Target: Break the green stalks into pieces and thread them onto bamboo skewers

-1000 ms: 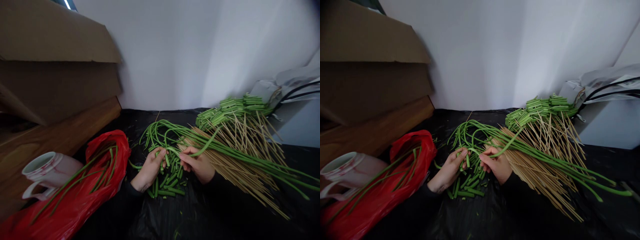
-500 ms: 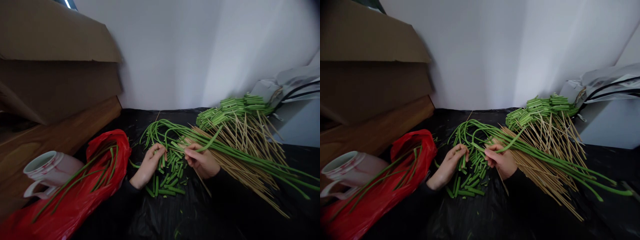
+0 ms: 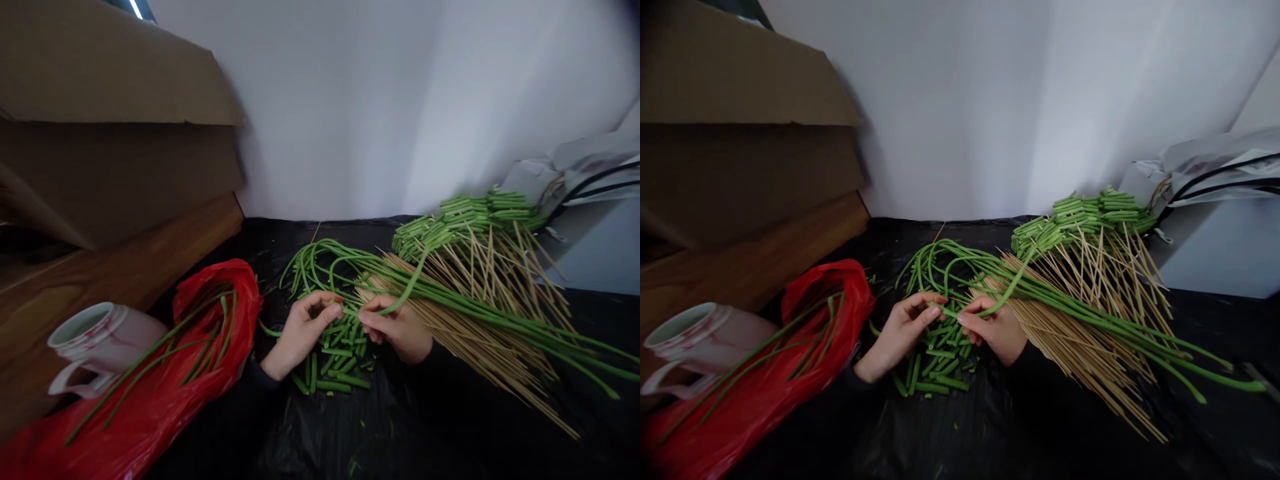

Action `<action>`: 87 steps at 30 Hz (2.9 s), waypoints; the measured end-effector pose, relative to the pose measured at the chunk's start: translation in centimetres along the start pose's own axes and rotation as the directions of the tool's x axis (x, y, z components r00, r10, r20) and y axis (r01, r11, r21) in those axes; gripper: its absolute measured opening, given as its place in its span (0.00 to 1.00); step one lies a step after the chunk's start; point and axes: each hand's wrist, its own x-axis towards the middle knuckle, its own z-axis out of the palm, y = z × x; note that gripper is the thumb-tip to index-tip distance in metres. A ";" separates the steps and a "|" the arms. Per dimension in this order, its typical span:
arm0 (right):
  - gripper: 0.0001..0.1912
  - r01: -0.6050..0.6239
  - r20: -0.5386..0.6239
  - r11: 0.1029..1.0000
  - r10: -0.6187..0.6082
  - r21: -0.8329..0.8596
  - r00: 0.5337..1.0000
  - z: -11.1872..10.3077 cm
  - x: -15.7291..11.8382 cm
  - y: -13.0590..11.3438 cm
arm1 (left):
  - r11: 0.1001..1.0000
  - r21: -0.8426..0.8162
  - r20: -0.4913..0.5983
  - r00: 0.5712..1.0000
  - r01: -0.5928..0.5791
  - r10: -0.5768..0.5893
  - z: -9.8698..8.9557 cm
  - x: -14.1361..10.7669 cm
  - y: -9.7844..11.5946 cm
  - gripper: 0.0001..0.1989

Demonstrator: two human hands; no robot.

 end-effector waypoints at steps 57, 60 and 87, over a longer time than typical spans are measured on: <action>0.17 -0.047 0.130 0.998 0.043 0.029 0.991 0.8 -0.8 -0.8 | 0.884 -0.184 0.474 0.827 0.430 -0.303 -0.8 -0.4 0.7 0.19; 0.18 -0.024 0.068 0.993 0.016 0.112 0.998 0.3 -0.6 -1.0 | 0.880 -0.180 0.495 0.813 0.440 -0.305 -0.9 -0.3 0.5 0.20; 0.14 -0.031 0.075 0.973 0.014 0.229 0.997 0.7 -0.7 -1.4 | 0.699 -0.585 0.313 0.910 0.410 -0.272 -0.1 -0.6 -0.4 0.16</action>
